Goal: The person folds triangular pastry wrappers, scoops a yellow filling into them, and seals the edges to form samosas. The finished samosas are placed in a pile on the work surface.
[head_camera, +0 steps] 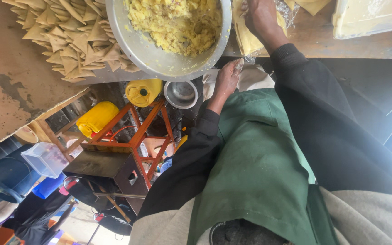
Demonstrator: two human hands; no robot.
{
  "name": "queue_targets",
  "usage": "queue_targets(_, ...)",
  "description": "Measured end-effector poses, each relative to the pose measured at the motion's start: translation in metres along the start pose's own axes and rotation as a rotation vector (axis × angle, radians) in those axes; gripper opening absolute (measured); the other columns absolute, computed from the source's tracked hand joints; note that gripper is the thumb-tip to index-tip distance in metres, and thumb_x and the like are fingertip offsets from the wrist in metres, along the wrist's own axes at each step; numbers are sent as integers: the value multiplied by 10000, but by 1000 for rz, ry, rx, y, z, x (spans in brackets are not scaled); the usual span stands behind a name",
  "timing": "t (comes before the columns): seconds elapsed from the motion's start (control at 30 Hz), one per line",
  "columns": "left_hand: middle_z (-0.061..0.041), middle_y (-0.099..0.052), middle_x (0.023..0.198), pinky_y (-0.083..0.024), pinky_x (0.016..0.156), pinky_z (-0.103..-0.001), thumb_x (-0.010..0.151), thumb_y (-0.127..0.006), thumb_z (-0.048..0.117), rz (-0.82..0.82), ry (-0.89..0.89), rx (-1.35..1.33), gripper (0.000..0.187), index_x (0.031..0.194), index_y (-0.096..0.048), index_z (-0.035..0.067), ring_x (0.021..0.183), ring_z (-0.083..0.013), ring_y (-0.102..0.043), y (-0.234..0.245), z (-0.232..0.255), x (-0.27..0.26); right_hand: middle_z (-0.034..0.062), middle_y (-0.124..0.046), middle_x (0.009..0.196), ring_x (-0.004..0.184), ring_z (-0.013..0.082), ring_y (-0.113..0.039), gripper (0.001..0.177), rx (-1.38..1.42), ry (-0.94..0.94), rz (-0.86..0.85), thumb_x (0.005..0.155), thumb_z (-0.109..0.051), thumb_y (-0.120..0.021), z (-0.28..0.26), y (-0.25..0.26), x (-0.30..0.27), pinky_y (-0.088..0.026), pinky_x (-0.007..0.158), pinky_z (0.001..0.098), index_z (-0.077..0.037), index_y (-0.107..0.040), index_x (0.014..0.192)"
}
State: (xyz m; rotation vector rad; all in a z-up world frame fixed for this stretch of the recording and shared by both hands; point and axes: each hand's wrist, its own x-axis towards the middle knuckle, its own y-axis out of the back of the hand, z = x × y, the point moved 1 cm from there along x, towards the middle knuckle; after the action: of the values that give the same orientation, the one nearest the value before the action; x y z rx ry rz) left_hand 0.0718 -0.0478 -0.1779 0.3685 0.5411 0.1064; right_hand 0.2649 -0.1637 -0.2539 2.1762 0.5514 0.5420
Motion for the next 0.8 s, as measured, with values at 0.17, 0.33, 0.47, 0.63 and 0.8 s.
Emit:
queue_targets(0.17,-199,-733,1169,-549,934,-379,1028,-594,285,14,22,-1,359,1245,-682,13,1070,-343,-720,3,-2,4,194,-653,893,819,412,-636,227,179,-55,-38,920,34,-688,-9,21,-5,-496,713,497,-26,-652,1136)
queue_targets(0.33,-186,-744,1125,-570,877,-366,1000,-621,221,11,-23,-8,307,1206,-685,2,1018,-298,-750,3,0,11,189,-672,962,867,405,-643,308,125,20,48,832,18,-709,-22,33,-4,-511,736,482,-15,-663,1134)
queue_targets(0.47,-184,-737,1170,-566,896,-365,989,-636,150,26,-25,53,299,1253,-681,16,1040,-300,-737,1,7,16,184,-663,947,885,407,-625,302,78,-78,-40,844,82,-721,-21,34,2,-486,762,490,-14,-668,1125)
queue_targets(0.63,-157,-736,1199,-569,954,-362,1041,-600,175,190,-43,-104,393,1410,-566,44,1079,-268,-755,-7,12,26,156,-715,986,927,392,-676,276,190,-78,149,785,48,-803,-26,42,-13,-514,817,440,-53,-731,1032)
queue_targets(0.8,-223,-648,1323,-514,1050,-392,1028,-663,215,337,-359,155,410,1371,-569,10,1236,-343,-640,-24,13,84,133,-760,996,867,270,-732,222,394,-350,76,886,46,-769,-33,41,-27,-563,805,360,-27,-777,1095)
